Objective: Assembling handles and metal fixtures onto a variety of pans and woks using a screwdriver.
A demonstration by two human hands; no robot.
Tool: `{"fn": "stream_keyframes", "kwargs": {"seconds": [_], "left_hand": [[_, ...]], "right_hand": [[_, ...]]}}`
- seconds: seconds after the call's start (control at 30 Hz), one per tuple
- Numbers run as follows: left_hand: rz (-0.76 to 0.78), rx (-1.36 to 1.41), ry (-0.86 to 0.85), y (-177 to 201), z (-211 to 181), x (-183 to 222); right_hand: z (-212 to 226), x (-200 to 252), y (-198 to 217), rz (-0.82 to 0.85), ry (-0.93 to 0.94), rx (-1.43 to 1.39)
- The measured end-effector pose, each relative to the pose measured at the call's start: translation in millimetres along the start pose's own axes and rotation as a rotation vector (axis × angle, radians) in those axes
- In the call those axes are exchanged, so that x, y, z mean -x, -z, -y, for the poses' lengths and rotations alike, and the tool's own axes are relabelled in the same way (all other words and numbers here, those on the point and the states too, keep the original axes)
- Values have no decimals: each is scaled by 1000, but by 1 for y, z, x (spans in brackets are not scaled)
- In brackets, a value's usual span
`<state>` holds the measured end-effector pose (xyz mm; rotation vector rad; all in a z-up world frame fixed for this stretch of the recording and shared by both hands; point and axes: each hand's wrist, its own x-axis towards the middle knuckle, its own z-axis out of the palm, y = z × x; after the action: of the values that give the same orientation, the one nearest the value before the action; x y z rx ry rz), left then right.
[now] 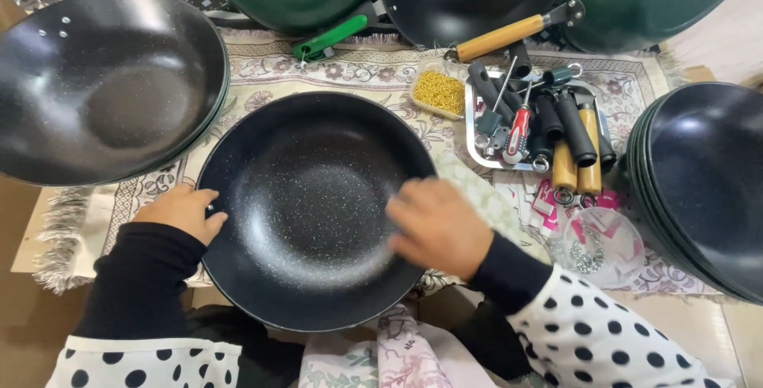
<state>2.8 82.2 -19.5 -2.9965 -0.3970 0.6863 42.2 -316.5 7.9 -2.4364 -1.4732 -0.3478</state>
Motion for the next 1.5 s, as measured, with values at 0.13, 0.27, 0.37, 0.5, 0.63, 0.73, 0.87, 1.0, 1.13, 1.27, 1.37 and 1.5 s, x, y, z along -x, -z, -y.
{"fn": "stream_keyframes", "kwargs": {"seconds": [0.13,0.27,0.37,0.5,0.63,0.73,0.87,1.0,1.13,1.27,1.37,1.5], "left_hand": [[58,-8,17,-2,-1,11],[83,-26,-46,-20,4,20],[77,-45,-66,-18,-1,35],[41,-1,-213,-36,-1,44],[63,-2,-248,-40,-16,61],[104,5,-309,-32,-30,78],[193,40,-483,-34,-49,97],[-18,-59,-688,-32,-83,119],[-596,-17,-807,-86,-117,123],[-741,30,-927,-83,-147,125],[-657,55,-983,-74,-159,125],[-548,108,-1060,-65,-161,115]], "right_hand": [[38,18,-10,177,249,-249],[31,27,-19,275,303,-184],[9,36,-27,285,288,-197],[-16,46,-28,405,203,-49],[-43,52,-27,409,97,-23],[-59,48,-15,398,-50,71],[-93,60,-36,243,-87,223],[-101,63,-48,72,-145,333],[-74,48,-30,31,-131,343],[-25,28,-7,106,-16,-43],[3,31,-10,135,33,-209],[43,32,0,251,20,-175]]}}
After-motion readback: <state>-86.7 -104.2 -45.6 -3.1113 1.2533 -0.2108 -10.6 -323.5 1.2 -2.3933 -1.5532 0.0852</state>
